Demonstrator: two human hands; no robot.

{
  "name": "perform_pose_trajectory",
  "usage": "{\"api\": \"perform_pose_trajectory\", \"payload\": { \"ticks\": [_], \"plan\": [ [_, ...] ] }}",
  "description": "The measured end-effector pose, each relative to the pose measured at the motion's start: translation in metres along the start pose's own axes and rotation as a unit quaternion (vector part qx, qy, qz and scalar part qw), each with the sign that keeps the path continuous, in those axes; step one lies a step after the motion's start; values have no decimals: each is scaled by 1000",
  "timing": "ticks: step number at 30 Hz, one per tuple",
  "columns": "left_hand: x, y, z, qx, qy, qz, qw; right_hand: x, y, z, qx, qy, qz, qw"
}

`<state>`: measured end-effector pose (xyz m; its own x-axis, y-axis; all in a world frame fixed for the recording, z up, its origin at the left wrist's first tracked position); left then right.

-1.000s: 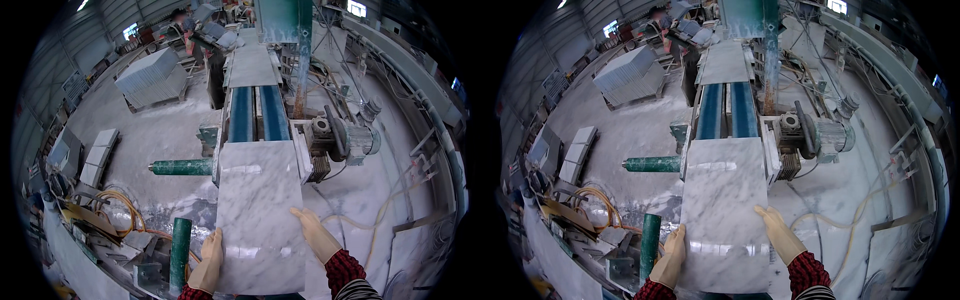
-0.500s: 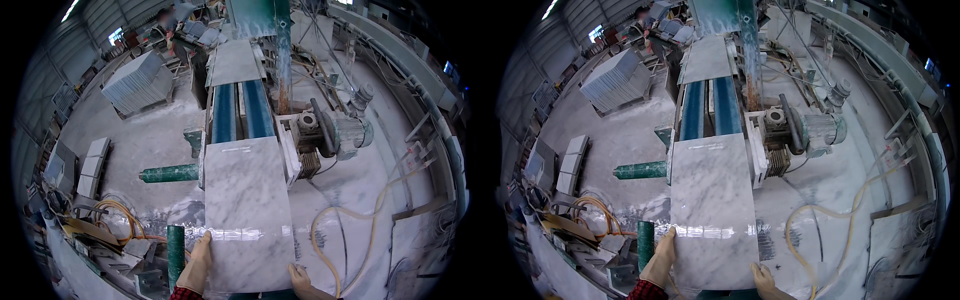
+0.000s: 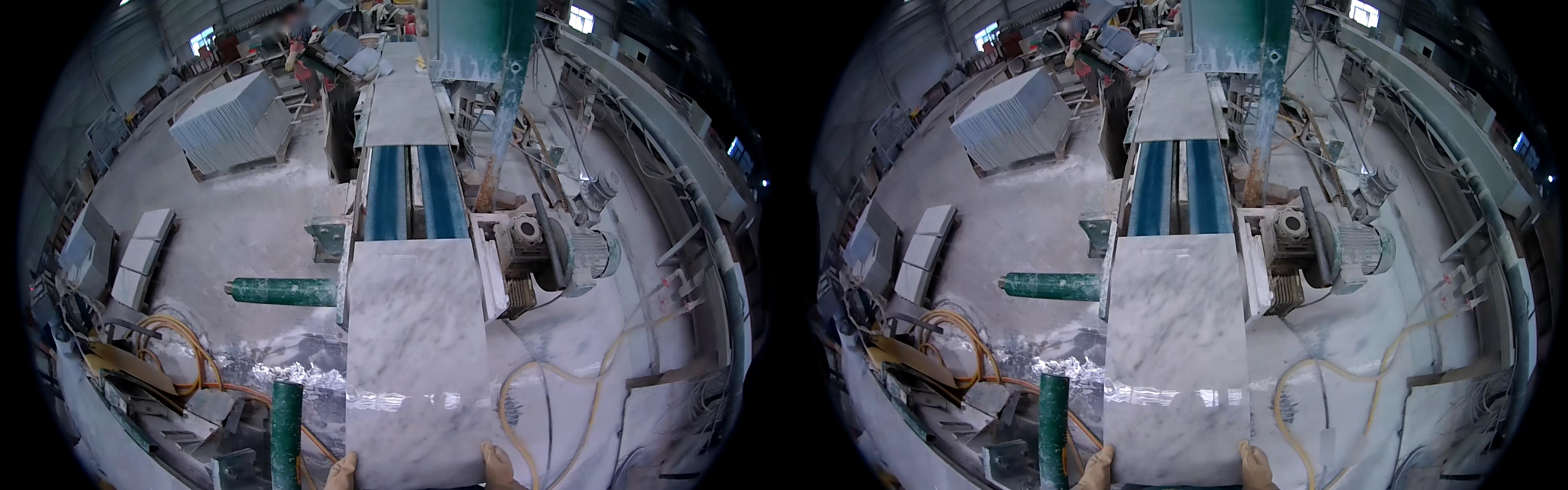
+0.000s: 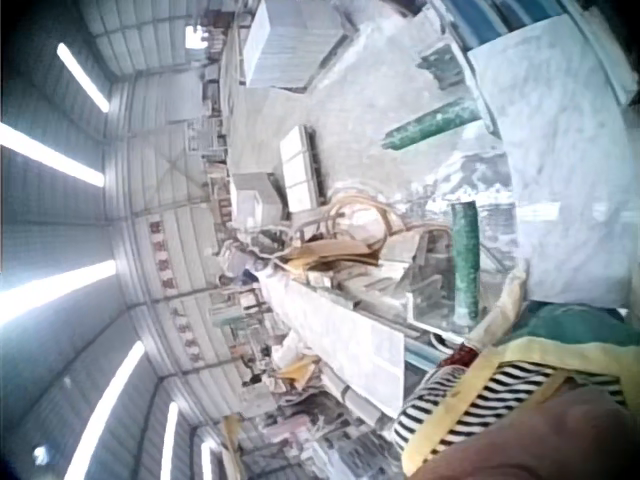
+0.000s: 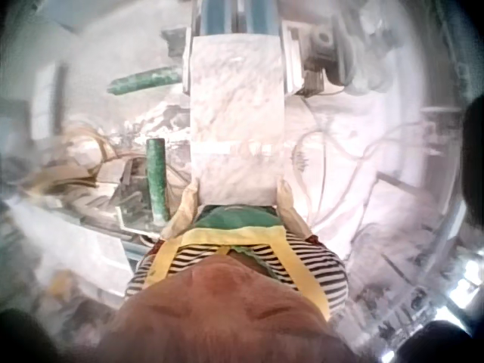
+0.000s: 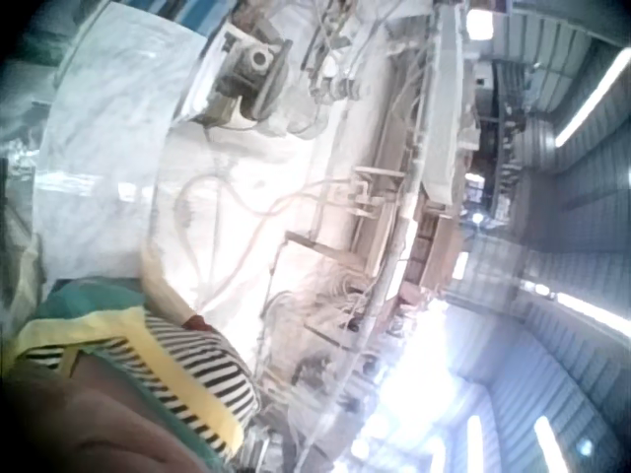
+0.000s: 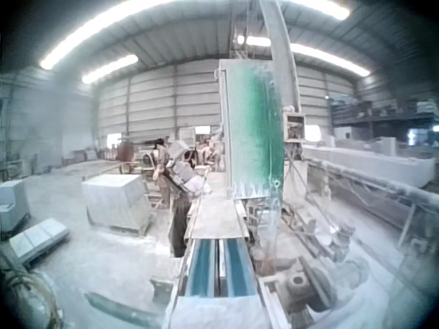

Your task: The person repeatedly picks up large rectangular tiles from a conveyor belt and places them onto a stack. The task involves continuous pick-and-place motions in a factory setting.

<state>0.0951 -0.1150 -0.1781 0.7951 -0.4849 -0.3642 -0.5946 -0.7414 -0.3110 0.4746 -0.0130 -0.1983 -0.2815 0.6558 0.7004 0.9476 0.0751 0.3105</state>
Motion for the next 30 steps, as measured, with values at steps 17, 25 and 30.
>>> {"api": "perform_pose_trajectory", "payload": {
  "ticks": [17,25,30],
  "plan": [
    [-233,-200,52,40,-98,96,990,240,-57,161,134,222,-120,958],
    [-287,-263,93,31,-137,70,988,342,-60,196,-38,-8,54,998],
    [-304,-278,110,-17,-129,89,988,374,-64,208,7,-61,69,996]
  ]
}}
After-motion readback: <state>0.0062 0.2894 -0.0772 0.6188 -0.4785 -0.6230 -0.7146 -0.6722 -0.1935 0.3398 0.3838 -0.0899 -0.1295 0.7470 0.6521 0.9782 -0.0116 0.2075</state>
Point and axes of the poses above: each hand's wrist, its own z-axis towards the middle knuckle, its own y-axis out of the back of the hand, x = y × z, the point moved 8 cm from there along z, towards the middle knuckle, and after that the axes turned 3 degrees about z, right-handed, at the moved point
